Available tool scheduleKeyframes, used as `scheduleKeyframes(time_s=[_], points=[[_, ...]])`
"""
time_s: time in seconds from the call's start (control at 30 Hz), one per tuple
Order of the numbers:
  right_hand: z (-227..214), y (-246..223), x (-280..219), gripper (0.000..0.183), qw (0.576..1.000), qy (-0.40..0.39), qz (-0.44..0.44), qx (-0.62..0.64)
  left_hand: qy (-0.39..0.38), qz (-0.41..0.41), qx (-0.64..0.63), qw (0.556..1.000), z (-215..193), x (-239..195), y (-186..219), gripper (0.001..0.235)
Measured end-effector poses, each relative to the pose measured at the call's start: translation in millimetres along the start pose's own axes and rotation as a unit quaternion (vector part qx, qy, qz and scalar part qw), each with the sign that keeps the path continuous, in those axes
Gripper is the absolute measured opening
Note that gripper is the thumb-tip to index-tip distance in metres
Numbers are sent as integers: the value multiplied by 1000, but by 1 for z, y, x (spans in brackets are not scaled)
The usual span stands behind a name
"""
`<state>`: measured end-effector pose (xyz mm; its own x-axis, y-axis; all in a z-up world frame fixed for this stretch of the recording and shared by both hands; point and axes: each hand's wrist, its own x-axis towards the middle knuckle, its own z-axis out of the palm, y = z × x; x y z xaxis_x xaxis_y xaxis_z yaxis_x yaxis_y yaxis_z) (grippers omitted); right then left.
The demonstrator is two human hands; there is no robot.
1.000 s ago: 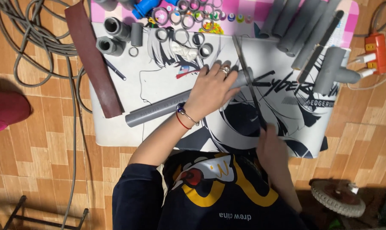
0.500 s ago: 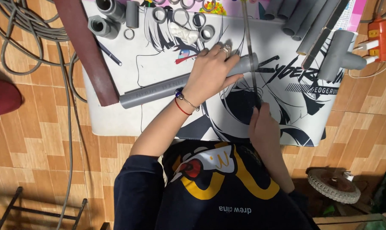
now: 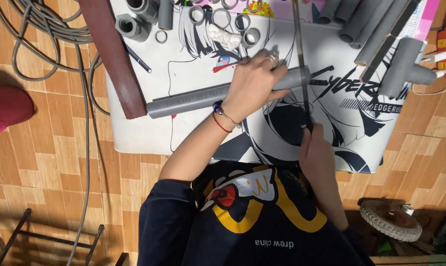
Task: The person uses a hand saw to cut a gray PVC pipe held in their left hand. They position the pipe on a table with a Cyberpunk-themed mat and saw through it, then inspect the cut end before continuing to saw another section.
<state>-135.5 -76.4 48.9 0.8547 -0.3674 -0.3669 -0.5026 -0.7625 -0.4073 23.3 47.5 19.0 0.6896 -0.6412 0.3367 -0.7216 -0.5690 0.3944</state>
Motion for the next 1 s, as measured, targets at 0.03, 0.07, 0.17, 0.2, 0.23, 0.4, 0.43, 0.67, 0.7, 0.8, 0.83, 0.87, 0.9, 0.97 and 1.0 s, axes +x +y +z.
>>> scheduleKeyframes(time_s=[0.03, 0.07, 0.17, 0.2, 0.23, 0.4, 0.43, 0.67, 0.7, 0.8, 0.83, 0.87, 0.9, 0.97, 1.0], points=[[0, 1, -6, 15, 1000, -2, 1, 2, -3, -1, 0, 1000, -1, 1, 0, 40], [0, 3, -11, 17, 1000, -11, 13, -6, 2, 10, -12, 1000, -2, 1, 0, 39], [-1, 6, -10, 16, 999, -1, 5, -35, 4, 33, -21, 999, -1, 1, 0, 37], [-1, 6, -7, 14, 998, 20, -14, -55, 2, 48, -18, 999, 0, 2, 0, 36], [1, 2, 1, 14, 998, 23, -13, -53, 2, 52, -18, 998, 0, 1, 1, 36], [0, -14, 7, 13, 1000, 18, 13, -16, 7, 2, -36, 999, 0, -2, 6, 39], [2, -9, 3, 13, 1000, 17, 14, -16, 5, 2, -37, 999, -1, -1, 6, 39], [5, -5, 8, 17, 998, 13, 21, -57, 29, 14, -24, 999, 5, -2, 9, 33], [7, -7, 15, 15, 997, 42, -11, -62, 45, 8, -24, 999, 4, 0, 8, 29], [15, 1, -1, 21, 997, 54, -28, -52, 43, -12, -34, 998, 5, -1, 9, 32], [15, 5, -6, 21, 997, 54, -29, -52, 43, -13, -34, 998, 3, -1, 8, 32], [16, 9, -11, 21, 998, 33, -7, -57, 36, -3, -32, 999, 3, 0, 7, 32], [17, 13, -18, 20, 998, 12, 18, -63, 27, 7, -32, 999, 2, 0, 8, 32], [14, 12, -12, 19, 998, 20, 0, -57, 24, 16, -28, 999, 2, 0, 8, 32], [12, 11, -10, 18, 998, 29, -19, -52, 24, 25, -22, 999, 2, 2, 8, 32]])
